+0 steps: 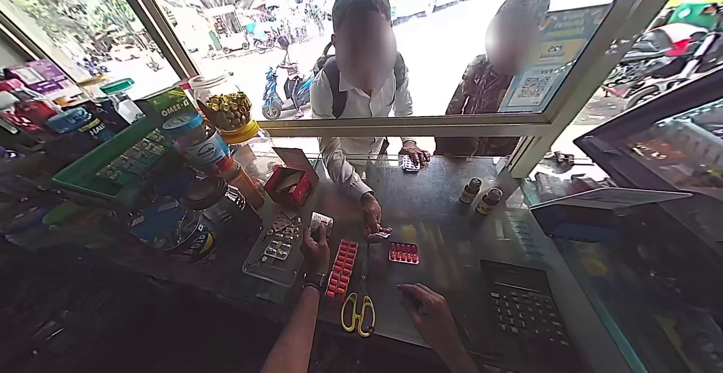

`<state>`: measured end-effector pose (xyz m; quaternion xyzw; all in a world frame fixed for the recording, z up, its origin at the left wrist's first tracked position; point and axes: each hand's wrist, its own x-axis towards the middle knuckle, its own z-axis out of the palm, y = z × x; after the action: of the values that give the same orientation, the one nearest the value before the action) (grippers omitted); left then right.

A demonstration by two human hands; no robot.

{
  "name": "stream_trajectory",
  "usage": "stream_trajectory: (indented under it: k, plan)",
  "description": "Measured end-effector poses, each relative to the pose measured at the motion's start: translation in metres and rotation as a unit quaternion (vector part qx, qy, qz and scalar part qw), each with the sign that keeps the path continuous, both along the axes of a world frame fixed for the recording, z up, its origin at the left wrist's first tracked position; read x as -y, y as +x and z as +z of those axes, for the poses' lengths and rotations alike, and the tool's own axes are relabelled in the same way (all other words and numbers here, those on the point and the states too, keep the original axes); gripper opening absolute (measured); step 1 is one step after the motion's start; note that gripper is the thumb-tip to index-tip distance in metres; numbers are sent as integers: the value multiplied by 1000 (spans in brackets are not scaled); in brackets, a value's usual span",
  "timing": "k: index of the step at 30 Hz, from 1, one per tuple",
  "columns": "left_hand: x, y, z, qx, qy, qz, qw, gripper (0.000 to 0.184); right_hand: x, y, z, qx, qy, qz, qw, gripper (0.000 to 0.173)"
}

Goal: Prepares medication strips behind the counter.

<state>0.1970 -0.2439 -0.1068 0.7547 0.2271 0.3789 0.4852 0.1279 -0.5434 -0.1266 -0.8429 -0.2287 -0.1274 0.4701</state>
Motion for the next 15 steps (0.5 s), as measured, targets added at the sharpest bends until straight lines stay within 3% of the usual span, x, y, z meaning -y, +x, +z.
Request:
stream_trajectory:
  k: [15]
  plan:
    - [1,0,1,-10,5,4,1000,45,1,-1,1,-7,18,2,1000,24]
